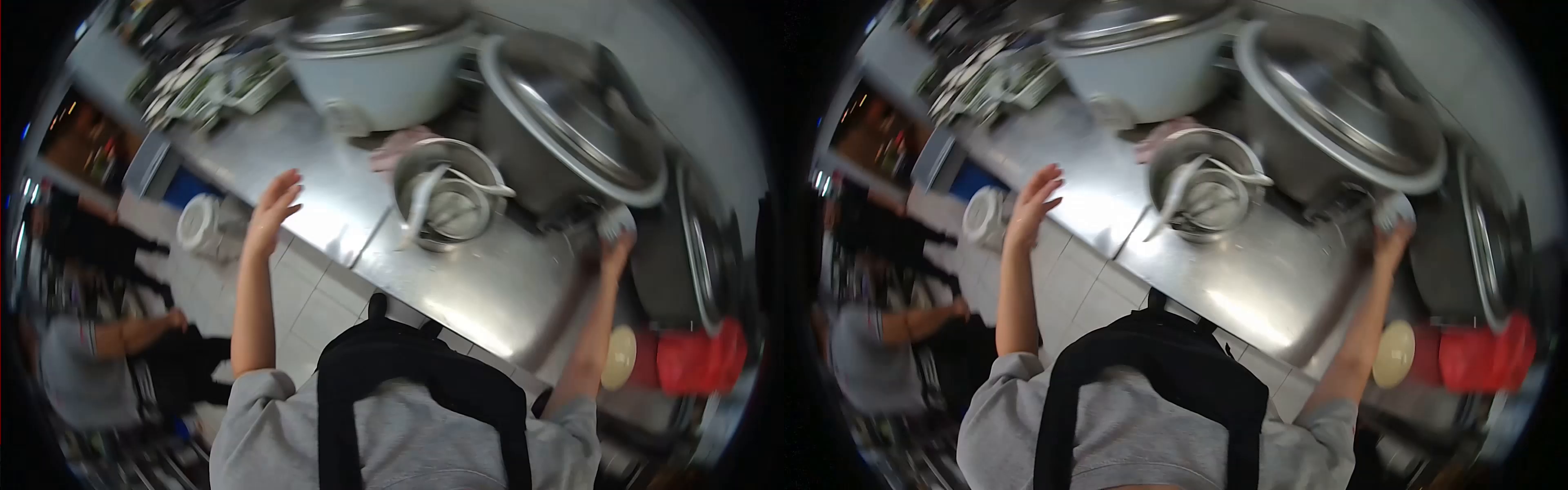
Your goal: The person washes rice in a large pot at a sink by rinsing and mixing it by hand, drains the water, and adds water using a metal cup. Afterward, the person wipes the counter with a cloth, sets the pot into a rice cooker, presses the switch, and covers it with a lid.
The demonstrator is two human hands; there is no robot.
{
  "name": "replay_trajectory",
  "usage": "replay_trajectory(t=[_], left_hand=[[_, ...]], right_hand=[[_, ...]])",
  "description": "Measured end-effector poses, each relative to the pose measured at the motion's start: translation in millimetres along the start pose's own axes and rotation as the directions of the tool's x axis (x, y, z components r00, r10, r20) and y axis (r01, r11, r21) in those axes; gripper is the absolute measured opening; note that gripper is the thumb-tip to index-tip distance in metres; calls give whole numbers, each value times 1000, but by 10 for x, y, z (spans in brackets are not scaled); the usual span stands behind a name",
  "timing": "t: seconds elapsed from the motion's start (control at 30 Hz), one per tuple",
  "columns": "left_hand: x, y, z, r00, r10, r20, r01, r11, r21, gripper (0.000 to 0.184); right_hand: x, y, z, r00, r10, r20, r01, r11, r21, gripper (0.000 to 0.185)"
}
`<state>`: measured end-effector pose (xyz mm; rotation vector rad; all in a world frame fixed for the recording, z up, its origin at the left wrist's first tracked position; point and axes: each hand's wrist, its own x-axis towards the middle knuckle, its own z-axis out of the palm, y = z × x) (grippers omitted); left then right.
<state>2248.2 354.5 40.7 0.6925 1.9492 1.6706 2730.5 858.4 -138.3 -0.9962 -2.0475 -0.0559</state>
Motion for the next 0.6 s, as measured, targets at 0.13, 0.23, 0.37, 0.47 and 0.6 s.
replay_trajectory(t=[0.13, 0.23, 0.37, 0.47, 0.6], left_hand=[[-244, -227, -426, 991, -86, -104, 101, 984, 146, 45], [-257, -368, -590, 994, -12, -106, 34, 978, 207, 42], [75, -542, -325, 992, 27, 127, -51, 980, 192, 38], [323, -588, 23, 866, 35, 498, -119, 983, 138, 42], [424, -444, 76, 757, 36, 652, -153, 980, 124, 48]], right_hand=[[77, -586, -618, 977, 211, 21, -206, 969, -139, 52], [-85, -1219, -867, 902, 419, 103, -431, 885, 176, 34], [-173, -3186, -872, 604, 380, 701, -792, 385, 473, 39], [-239, -3651, -476, 307, 294, 905, -946, 196, 257, 68], [-289, -3810, -328, 72, 88, 994, -997, 1, 73, 77]])
